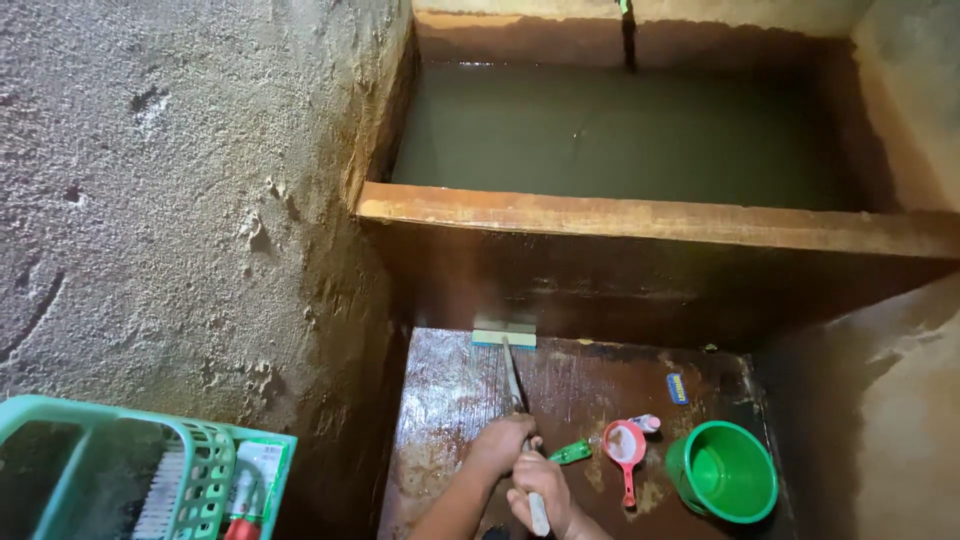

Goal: Cleaning the floor and the exterior of a water tank in a bathroom using soap and a squeegee.

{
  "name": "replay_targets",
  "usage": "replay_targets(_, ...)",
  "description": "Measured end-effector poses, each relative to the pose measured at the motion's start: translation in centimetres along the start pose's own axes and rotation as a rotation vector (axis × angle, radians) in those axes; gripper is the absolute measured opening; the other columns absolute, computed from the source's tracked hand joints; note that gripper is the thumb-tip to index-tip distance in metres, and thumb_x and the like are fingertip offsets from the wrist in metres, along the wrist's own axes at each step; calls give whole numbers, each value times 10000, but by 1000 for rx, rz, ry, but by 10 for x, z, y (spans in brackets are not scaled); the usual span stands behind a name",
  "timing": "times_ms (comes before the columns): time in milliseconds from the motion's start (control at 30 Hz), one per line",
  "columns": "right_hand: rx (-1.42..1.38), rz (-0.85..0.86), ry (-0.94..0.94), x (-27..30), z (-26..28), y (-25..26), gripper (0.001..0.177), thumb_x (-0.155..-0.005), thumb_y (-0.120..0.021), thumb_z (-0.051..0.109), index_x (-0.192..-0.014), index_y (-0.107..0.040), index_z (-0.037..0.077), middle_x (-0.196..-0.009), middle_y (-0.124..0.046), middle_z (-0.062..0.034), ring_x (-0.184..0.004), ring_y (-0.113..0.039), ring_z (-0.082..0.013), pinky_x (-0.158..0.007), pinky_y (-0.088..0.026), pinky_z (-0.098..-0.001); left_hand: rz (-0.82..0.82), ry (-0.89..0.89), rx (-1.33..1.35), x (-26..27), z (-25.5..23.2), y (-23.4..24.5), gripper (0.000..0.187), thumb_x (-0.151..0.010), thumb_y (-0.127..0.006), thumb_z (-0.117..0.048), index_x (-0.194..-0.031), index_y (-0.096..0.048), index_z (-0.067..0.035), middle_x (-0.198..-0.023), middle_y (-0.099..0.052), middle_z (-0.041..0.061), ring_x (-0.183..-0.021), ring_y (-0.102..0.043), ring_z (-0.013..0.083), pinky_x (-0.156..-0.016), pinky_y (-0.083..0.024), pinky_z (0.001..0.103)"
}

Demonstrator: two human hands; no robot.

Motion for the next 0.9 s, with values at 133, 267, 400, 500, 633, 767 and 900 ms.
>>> replay_targets(133,29,-116,-102,-8,-6,2,305,-696,-688,46,-621,-392,49,-633,-411,-109,-605,-465,-302,-571,-373,-410,2,116,76,-8,9,-3,266,-856,-671,-318,-971,-681,-79,-1024,-701,208,-951,-665,440,-779,-531,539)
replay_targets(267,17,-70,-68,-14,0,5,319,-675,-715,56,-616,-401,53,-631,-426,-106,-604,-478,-308,-585,-377,-404,29,115,30,0,3,9,304,-911,-665,-366,-992,-662,-73,-1006,-698,227,-935,-670,450,-778,-528,546)
replay_targets(400,-8,-10,47,33,-23,-25,376,-698,-741,83,-608,-376,69,-628,-402,-84,-621,-474,-285,-760,-416,-414,57,104,32,43,-13,10,334,-923,-675,-391,-943,-671,-58,-963,-694,227,-924,-666,456,-779,-521,552)
replay_targets(500,-33,90,46,68,-57,-47,367,-759,-758,136,-635,-415,98,-659,-411,-64,-669,-514,-259,-856,-446,-399,10,87,50,59,-17,8,326,-914,-678,-384,-949,-669,-60,-973,-694,224,-918,-669,456,-776,-529,548)
replay_targets(633,-57,146,128,39,-30,-38,409,-798,-812,127,-628,-441,100,-652,-458,-54,-679,-543,-251,-828,-407,-421,53,177,30,53,-12,12,312,-912,-673,-372,-975,-663,-67,-1014,-681,219,-932,-659,457,-788,-528,539)
replay_targets(767,-48,131,58,1,-9,-23,352,-725,-749,76,-629,-411,68,-644,-433,-91,-646,-496,-286,-664,-387,-407,-27,83,6,29,8,8,258,-921,-638,-303,-935,-641,-45,-1010,-688,211,-967,-663,434,-819,-538,499)
replay_targets(900,-30,75,-34,-24,9,-10,318,-705,-718,62,-628,-409,59,-656,-437,-104,-651,-472,-305,-613,-390,-430,-41,164,80,13,14,17,191,-933,-578,-217,-984,-649,-47,-1054,-663,221,-975,-638,446,-823,-516,516)
Point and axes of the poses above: each hand's wrist, its own x-axis away from the middle knuckle, its own y-axis out of the back of the hand, z = x × y, the point moved 2 cm from there along -x, towards the middle knuckle
